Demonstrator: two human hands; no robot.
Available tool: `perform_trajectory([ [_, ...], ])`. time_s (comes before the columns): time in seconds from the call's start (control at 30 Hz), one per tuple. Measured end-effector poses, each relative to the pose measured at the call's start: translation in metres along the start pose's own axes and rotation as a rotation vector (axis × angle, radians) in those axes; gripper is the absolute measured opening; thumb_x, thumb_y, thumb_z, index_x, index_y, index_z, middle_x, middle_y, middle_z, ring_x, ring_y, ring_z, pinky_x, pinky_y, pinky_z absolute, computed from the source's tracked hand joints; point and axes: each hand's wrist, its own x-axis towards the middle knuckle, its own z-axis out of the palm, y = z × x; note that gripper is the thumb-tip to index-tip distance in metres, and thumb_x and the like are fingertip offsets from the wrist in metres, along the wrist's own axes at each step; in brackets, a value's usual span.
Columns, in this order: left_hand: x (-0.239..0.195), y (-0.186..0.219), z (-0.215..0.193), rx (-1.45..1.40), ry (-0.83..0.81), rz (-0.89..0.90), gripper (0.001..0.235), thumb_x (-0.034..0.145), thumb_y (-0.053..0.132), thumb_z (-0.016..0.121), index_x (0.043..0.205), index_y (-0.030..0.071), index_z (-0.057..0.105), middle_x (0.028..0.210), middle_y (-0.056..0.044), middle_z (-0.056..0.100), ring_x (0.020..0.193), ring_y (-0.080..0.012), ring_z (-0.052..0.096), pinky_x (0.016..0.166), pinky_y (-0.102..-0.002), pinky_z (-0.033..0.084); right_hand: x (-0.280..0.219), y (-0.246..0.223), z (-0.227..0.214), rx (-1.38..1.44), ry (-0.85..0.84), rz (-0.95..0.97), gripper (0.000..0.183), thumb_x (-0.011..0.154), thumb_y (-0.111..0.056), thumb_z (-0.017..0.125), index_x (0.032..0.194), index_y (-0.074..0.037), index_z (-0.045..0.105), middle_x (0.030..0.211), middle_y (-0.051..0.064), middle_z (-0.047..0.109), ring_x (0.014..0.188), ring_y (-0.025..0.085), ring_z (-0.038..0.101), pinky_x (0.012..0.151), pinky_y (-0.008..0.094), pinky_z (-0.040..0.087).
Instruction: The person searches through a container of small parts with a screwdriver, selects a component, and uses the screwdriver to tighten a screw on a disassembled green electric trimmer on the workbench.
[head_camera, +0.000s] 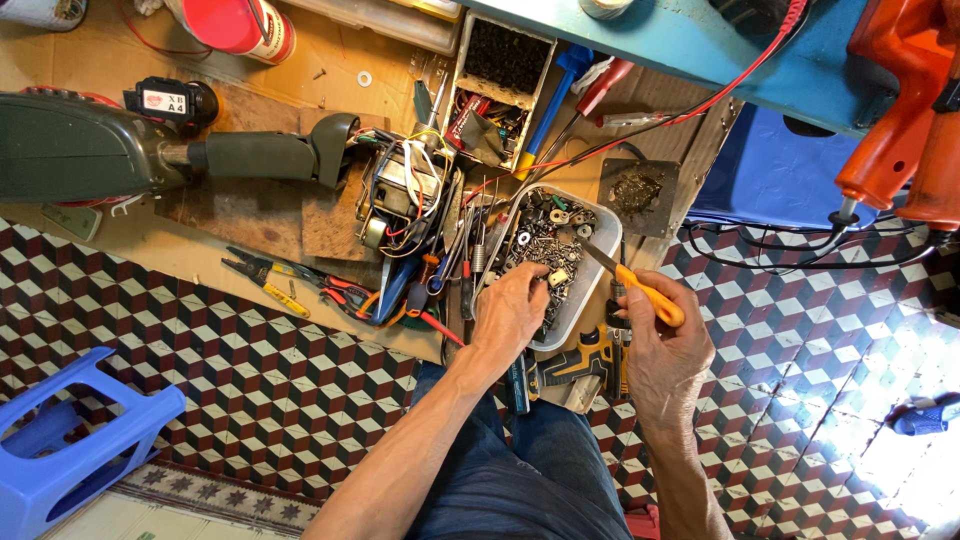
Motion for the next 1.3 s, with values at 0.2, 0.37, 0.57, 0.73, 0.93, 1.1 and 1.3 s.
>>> perform_trajectory([
  [0.2, 0.023, 0.005, 0.004, 0.117, -0.067, 0.074, 0.052, 0.094, 0.016, 0.063, 0.138, -0.007, 0.051, 0.074, -0.018, 0.069, 0.048, -0.0254, 0.059, 0.046, -0.043, 0.049, 0.000, -0.001, 0.001, -0.034, 0.007, 0.006, 0.023, 0.103, -0.015, 0.062, 0.121, -0.001, 0.065, 0.110, 0.014, 0.072, 0.094, 0.015, 0.074, 0.080, 0.027, 0.064],
  [0.37, 0.018, 0.009, 0.011, 0.315, -0.301, 0.033, 0.029, 0.098, 0.016, 0.059, 0.121, -0.001, 0.058, 0.074, -0.016, 0.066, 0.061, -0.0301, 0.061, 0.056, -0.047, 0.052, -0.001, -0.008, 0.002, 0.038, 0.002, -0.011, 0.023, 0.105, -0.014, 0.061, 0.123, 0.000, 0.064, 0.113, 0.014, 0.071, 0.097, 0.015, 0.073, 0.085, 0.027, 0.063],
  [0.57, 0.020, 0.014, 0.003, 0.284, 0.094, 0.382, 0.050, 0.089, 0.006, 0.067, 0.134, -0.007, 0.049, 0.124, -0.026, 0.057, 0.113, -0.0390, 0.057, 0.096, -0.048, 0.049, 0.001, -0.013, 0.002, 0.024, 0.013, -0.039, 0.023, 0.104, -0.012, 0.061, 0.123, 0.001, 0.064, 0.115, 0.014, 0.071, 0.097, 0.015, 0.072, 0.084, 0.027, 0.063],
  [0.73, 0.023, 0.020, 0.002, 0.241, 0.147, 0.361, 0.072, 0.085, -0.001, 0.066, 0.149, -0.011, 0.034, 0.143, -0.031, 0.045, 0.128, -0.0459, 0.049, 0.107, -0.050, 0.043, 0.003, -0.014, 0.001, 0.030, 0.020, -0.031, 0.023, 0.104, -0.012, 0.062, 0.123, 0.000, 0.064, 0.114, 0.014, 0.071, 0.098, 0.015, 0.073, 0.084, 0.027, 0.063],
  [0.93, 0.010, 0.017, 0.004, -0.021, 0.185, 0.150, 0.066, 0.092, -0.002, 0.063, 0.153, -0.006, 0.036, 0.140, -0.026, 0.053, 0.126, -0.0400, 0.056, 0.107, -0.043, 0.048, 0.002, -0.015, 0.000, 0.050, 0.022, -0.024, 0.022, 0.104, -0.013, 0.062, 0.122, 0.000, 0.065, 0.112, 0.015, 0.073, 0.096, 0.015, 0.074, 0.082, 0.027, 0.063],
  [1.1, 0.003, 0.008, 0.014, 0.025, 0.230, 0.156, 0.071, 0.089, -0.002, 0.068, 0.150, -0.009, 0.034, 0.136, -0.027, 0.054, 0.121, -0.0410, 0.057, 0.101, -0.044, 0.049, 0.011, -0.017, 0.013, 0.076, 0.022, -0.073, 0.022, 0.103, -0.013, 0.062, 0.120, 0.000, 0.065, 0.112, 0.014, 0.073, 0.091, 0.015, 0.075, 0.080, 0.028, 0.060],
  [1.3, 0.006, -0.005, 0.025, -0.053, 0.272, 0.075, 0.068, 0.087, -0.003, 0.068, 0.150, -0.003, 0.041, 0.121, -0.018, 0.061, 0.104, -0.0300, 0.063, 0.087, -0.037, 0.054, 0.028, -0.019, 0.029, 0.036, -0.046, -0.031, 0.021, 0.104, -0.015, 0.063, 0.119, 0.000, 0.066, 0.099, 0.011, 0.073, 0.087, 0.014, 0.072, 0.077, 0.025, 0.059],
])
